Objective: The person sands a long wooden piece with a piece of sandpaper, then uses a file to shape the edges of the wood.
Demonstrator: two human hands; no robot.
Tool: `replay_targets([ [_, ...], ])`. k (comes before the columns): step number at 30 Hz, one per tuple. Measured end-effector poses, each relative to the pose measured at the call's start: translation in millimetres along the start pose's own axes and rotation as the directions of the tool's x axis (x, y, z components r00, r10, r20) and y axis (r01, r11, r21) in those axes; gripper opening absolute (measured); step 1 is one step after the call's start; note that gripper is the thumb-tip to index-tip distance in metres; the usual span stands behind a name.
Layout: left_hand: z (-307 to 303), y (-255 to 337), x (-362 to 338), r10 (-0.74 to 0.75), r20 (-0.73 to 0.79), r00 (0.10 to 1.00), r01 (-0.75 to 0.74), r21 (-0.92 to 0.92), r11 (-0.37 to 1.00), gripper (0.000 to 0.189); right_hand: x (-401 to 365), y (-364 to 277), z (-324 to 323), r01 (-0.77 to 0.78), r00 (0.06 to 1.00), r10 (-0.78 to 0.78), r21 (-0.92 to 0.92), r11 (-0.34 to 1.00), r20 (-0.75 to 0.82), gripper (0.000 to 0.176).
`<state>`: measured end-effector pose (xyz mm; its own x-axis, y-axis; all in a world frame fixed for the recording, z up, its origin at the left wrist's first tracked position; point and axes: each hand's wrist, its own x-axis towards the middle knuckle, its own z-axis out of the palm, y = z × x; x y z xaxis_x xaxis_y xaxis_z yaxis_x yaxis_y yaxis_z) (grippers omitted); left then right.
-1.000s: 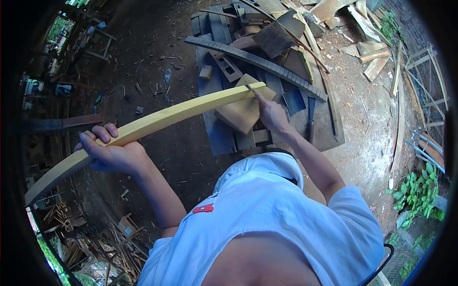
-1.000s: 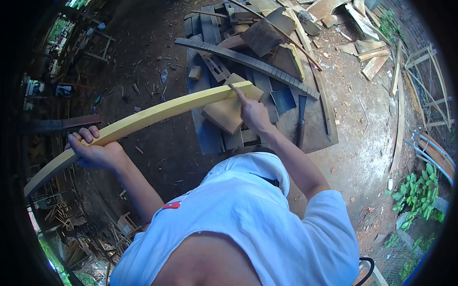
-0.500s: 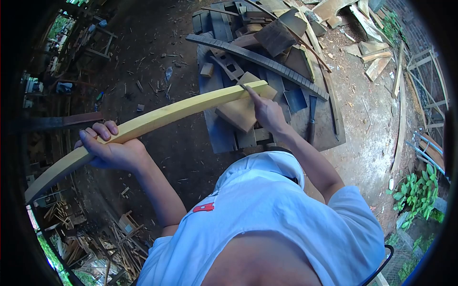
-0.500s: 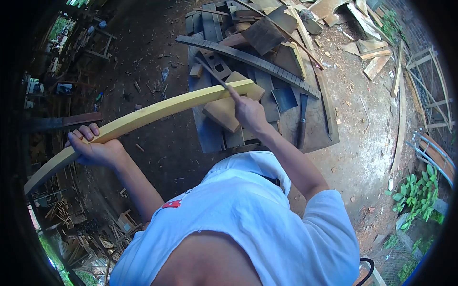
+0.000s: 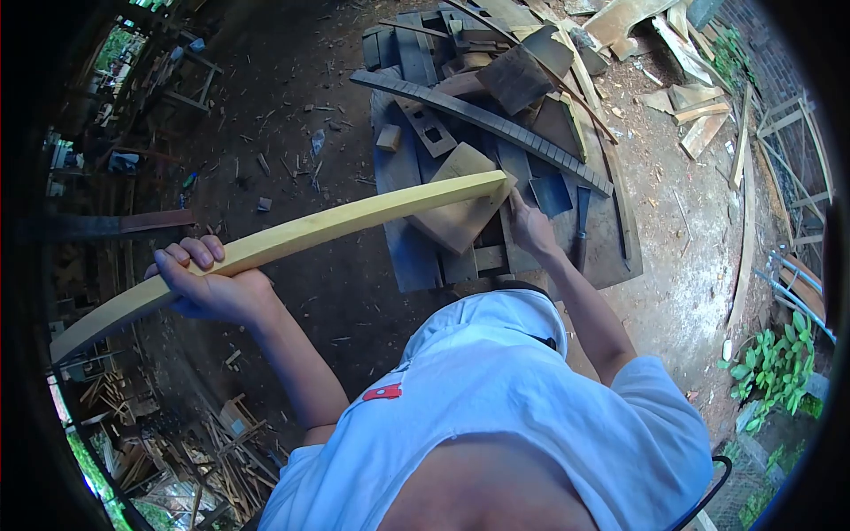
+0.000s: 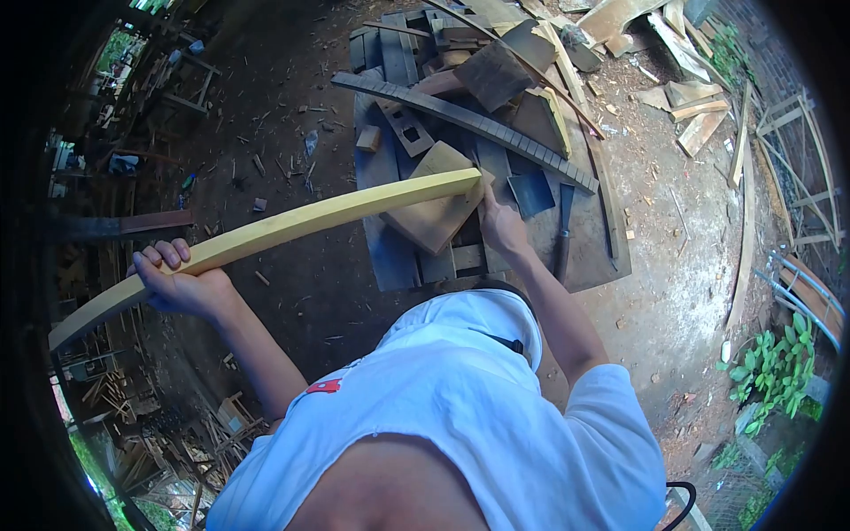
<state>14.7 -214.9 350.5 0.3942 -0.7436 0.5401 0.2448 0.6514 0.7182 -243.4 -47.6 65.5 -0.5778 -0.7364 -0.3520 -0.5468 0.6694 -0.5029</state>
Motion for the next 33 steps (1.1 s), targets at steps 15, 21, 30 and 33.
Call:
replay_targets([
  [15, 23, -6, 12, -0.194, 0.074, 0.978, 0.203, -0.131, 0.970, 0.026, 14, -30, 2, 0.160, 0.983, -0.151, 0.082, 0.984, -0.106, 0.051],
  [21, 33, -8, 3, -0.094, 0.309, 0.946, 0.132, -0.103, 0.986, 0.032, -45, -120, -48, 0.497, 0.866, -0.485, 0.107, 0.861, -0.122, 0.065],
  [30, 30, -4, 0, -0.090, 0.300, 0.950, 0.104, -0.033, 0.994, 0.032, 8, -37, -14, 0.218, 0.970, -0.227, -0.105, 0.970, -0.090, 0.063],
  [33, 32, -3, 1, -0.111, 0.313, 0.943, 0.133, -0.049, 0.990, 0.033, -41, -101, -39, 0.539, 0.828, -0.512, 0.074, 0.839, -0.230, 0.071],
])
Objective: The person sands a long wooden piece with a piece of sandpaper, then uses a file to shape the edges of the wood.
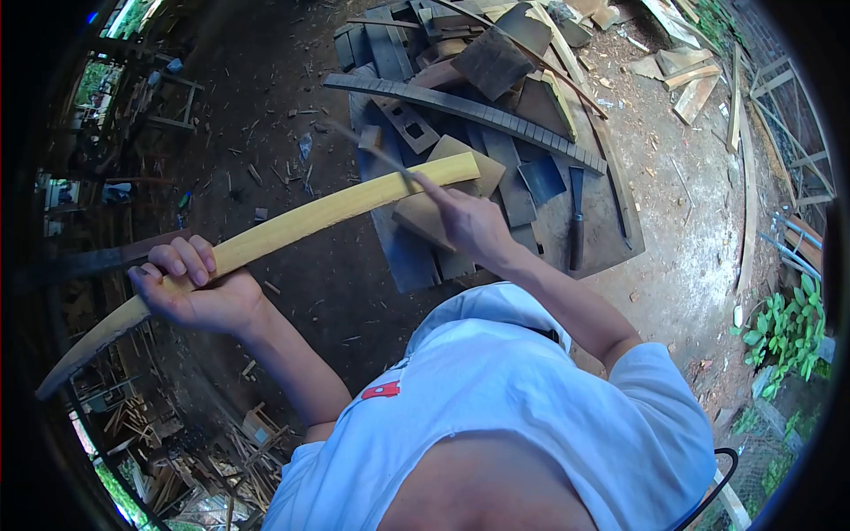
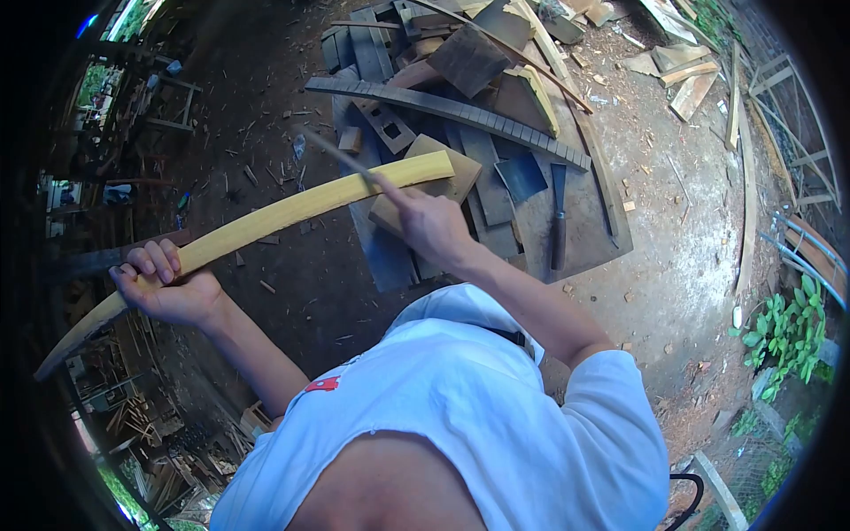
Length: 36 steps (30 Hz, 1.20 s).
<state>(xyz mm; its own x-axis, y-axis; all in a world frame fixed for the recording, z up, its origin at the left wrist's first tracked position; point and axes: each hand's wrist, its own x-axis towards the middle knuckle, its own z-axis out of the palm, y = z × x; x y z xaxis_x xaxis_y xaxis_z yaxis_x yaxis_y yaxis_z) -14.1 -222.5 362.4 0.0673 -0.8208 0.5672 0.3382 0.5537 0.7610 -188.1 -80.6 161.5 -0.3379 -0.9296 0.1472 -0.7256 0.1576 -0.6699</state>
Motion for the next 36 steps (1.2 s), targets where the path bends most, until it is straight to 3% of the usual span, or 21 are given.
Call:
replay_targets([
  [1, 0, 0, 1, -0.012, 0.003, 1.000, 0.012, -0.005, 1.000, 0.033, -3, -21, -7, 0.094, 0.996, -0.093, 0.013, 0.996, -0.011, 0.074],
  [3, 2, 0, 2, -0.019, 0.007, 1.000, 0.019, -0.018, 1.000, 0.033, -7, -41, -25, 0.093, 0.994, -0.095, 0.041, 0.995, 0.049, 0.076],
  [5, 3, 1, -1, -0.010, -0.027, 1.000, 0.010, -0.009, 1.000, 0.032, -7, -7, -17, -0.002, 0.997, 0.001, 0.012, 1.000, 0.073, 0.071],
  [7, -4, 0, 1, -0.009, -0.042, 0.999, 0.009, -0.007, 1.000, 0.033, -13, 60, 17, -0.204, 0.976, 0.212, -0.139, 0.969, 0.048, 0.066],
  [9, -6, -1, 1, -0.012, -0.048, 0.999, 0.011, -0.013, 1.000, 0.033, -14, 97, 17, -0.365, 0.897, 0.416, -0.283, 0.887, 0.147, 0.066],
  [10, -6, -1, 1, 0.000, -0.050, 0.999, 0.000, -0.009, 1.000, 0.032, -13, 99, 20, -0.363, 0.899, 0.414, -0.282, 0.888, 0.144, 0.066],
  [12, -7, 0, -2, -0.011, -0.050, 0.999, 0.011, 0.001, 1.000, 0.030, -14, 71, 11, -0.202, 0.978, 0.206, -0.086, 0.976, 0.036, 0.067],
  [14, -3, 1, -1, -0.003, -0.002, 1.000, 0.003, -0.064, 0.998, 0.030, -10, 11, -6, -0.045, 0.998, 0.048, -0.069, 0.997, 0.047, 0.072],
  [15, -1, 1, -1, -0.005, 0.002, 1.000, 0.005, -0.066, 0.998, 0.030, -9, -7, -14, -0.049, 0.998, 0.053, -0.068, 0.996, 0.044, 0.072],
  [17, 2, 3, -1, -0.001, 0.021, 1.000, 0.002, -0.080, 0.997, 0.029, -6, -29, -25, 0.095, 0.995, -0.096, 0.025, 0.995, 0.038, 0.075],
  [22, -6, 6, -5, -0.022, 0.064, 0.998, 0.030, -0.118, 0.993, 0.028, -17, 83, 0, -0.290, 0.943, 0.317, -0.216, 0.932, 0.102, 0.058],
  [25, -9, 9, -5, -0.038, 0.104, 0.994, 0.058, -0.189, 0.980, 0.027, -10, 80, -11, -0.292, 0.936, 0.317, -0.164, 0.942, 0.155, 0.060],
  [28, -2, 8, -7, -0.025, 0.176, 0.984, 0.071, -0.260, 0.963, 0.025, -5, -27, -40, 0.025, 0.991, -0.024, -0.009, 1.000, 0.131, 0.070],
  [31, 2, 11, -8, -0.013, 0.195, 0.981, 0.068, -0.276, 0.959, 0.024, -12, -21, -37, 0.101, 0.994, -0.102, 0.033, 0.994, 0.042, 0.072],
  [32, 2, 12, -10, -0.022, 0.190, 0.982, 0.075, -0.279, 0.957, 0.025, -15, 0, -29, 0.037, 0.999, -0.036, -0.008, 0.999, 0.020, 0.072],
  [33, -2, 11, -9, -0.019, 0.184, 0.983, 0.071, -0.279, 0.958, 0.025, -16, 25, -25, -0.157, 0.981, 0.158, -0.018, 0.987, 0.116, 0.068],
  [36, -10, 7, -5, -0.004, 0.208, 0.978, 0.062, -0.271, 0.961, 0.026, -22, 87, -5, -0.282, 0.948, 0.305, -0.206, 0.937, 0.092, 0.061],
])
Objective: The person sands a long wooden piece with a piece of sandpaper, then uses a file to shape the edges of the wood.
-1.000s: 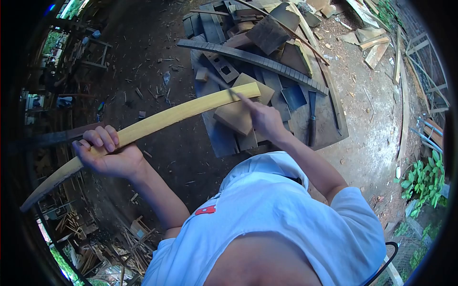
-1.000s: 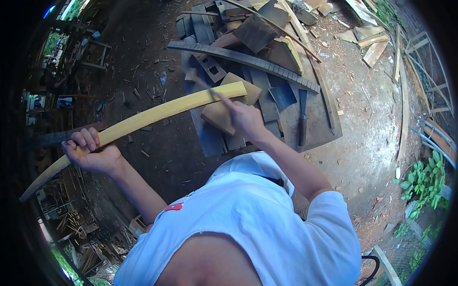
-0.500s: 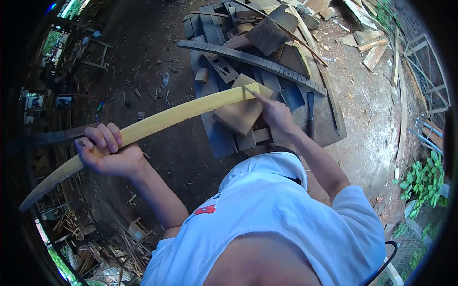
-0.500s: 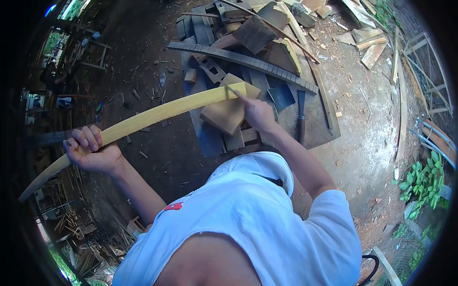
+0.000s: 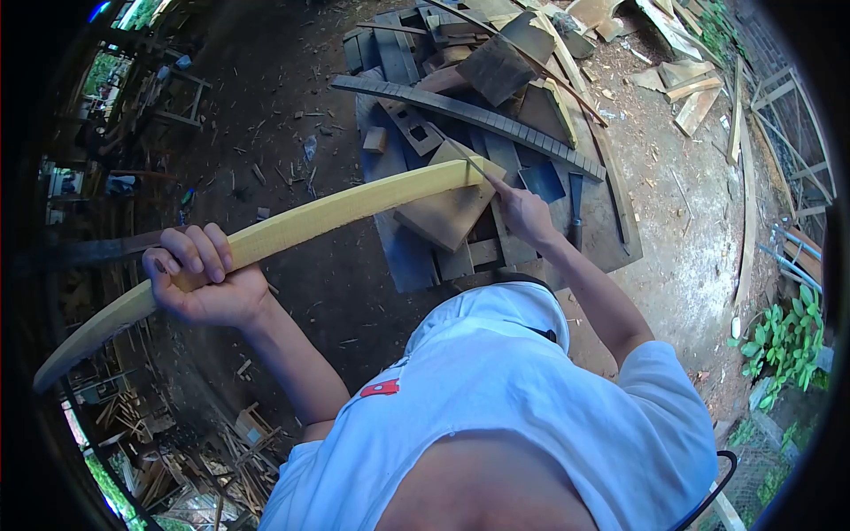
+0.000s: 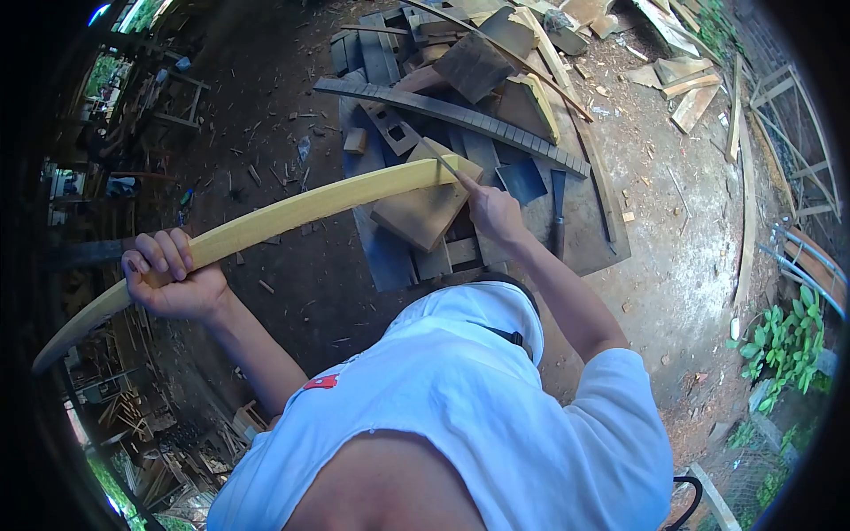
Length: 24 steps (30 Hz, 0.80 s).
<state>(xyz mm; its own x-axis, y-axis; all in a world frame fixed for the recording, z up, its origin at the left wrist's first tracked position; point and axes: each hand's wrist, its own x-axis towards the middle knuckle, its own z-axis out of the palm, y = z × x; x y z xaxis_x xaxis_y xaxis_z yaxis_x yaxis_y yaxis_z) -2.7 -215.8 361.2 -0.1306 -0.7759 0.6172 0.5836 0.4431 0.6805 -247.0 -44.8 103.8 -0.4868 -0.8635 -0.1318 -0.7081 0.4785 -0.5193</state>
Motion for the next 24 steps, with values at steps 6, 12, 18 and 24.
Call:
replay_targets([
  [6, 10, 3, -4, -0.040, -0.024, 0.999, 0.040, -0.026, 0.999, 0.023, -24, -94, -37, 0.320, 0.946, -0.303, 0.187, 0.929, -0.115, 0.076],
  [12, 4, 4, -4, -0.027, -0.021, 0.999, 0.026, -0.028, 0.999, 0.024, -6, -38, -5, 0.132, 0.989, -0.122, 0.143, 0.981, -0.080, 0.071],
  [18, -1, 2, -4, -0.014, -0.132, 0.991, 0.026, 0.090, 0.996, 0.029, 7, -24, 4, 0.039, 0.999, -0.039, 0.058, 0.998, 0.010, 0.067],
  [24, 4, 4, -5, -0.007, -0.159, 0.987, 0.021, 0.086, 0.996, 0.023, -23, -100, -36, 0.336, 0.941, -0.339, 0.123, 0.934, 0.003, 0.079],
])
